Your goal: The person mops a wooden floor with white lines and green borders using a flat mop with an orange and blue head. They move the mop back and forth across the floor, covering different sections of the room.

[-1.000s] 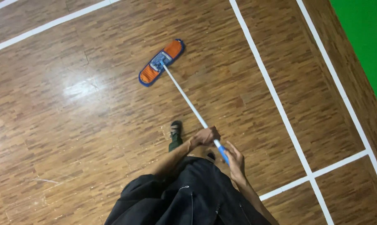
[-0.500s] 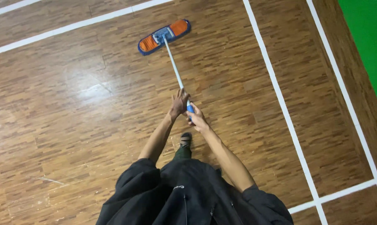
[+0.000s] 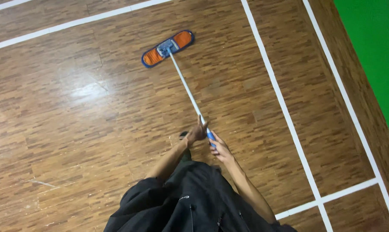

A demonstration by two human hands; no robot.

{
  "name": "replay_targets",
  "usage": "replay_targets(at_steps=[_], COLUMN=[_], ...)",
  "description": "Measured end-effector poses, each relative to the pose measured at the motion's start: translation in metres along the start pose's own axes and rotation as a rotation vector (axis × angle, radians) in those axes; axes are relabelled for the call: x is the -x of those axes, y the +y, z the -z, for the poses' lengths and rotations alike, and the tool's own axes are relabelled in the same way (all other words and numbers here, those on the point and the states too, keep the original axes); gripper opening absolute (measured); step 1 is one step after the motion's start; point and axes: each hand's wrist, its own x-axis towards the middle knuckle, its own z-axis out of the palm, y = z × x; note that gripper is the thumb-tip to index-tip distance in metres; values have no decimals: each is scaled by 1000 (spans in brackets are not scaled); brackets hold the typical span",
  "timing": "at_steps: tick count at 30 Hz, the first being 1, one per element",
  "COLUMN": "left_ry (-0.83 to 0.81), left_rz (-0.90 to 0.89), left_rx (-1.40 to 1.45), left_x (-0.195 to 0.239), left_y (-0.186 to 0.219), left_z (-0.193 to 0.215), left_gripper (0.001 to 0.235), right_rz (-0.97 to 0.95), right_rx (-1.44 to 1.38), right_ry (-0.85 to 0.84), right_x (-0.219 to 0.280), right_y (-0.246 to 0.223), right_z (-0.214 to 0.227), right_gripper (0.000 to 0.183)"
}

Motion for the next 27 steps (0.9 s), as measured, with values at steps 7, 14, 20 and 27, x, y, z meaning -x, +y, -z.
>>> replay_targets(at_steps=[7, 14, 20, 27], left_ry=[-365, -761, 55, -169], left_rz=[-95, -240, -753, -62], left_rx=[-304, -489, -994, -31], left_x=[63, 126, 123, 87], left_y=[124, 213, 145, 120], left_z=[-114, -30, -61, -24], left_gripper=[99, 109, 40, 54], right_rz=[-49, -170, -109, -112], right_rx=[20, -20, 34, 34], right_ry=[104, 168, 142, 134], right_x=[155, 260, 206, 141], right_y=[34, 6, 17, 10], right_z=[69, 54, 38, 9], right_gripper=[66, 64, 61, 62])
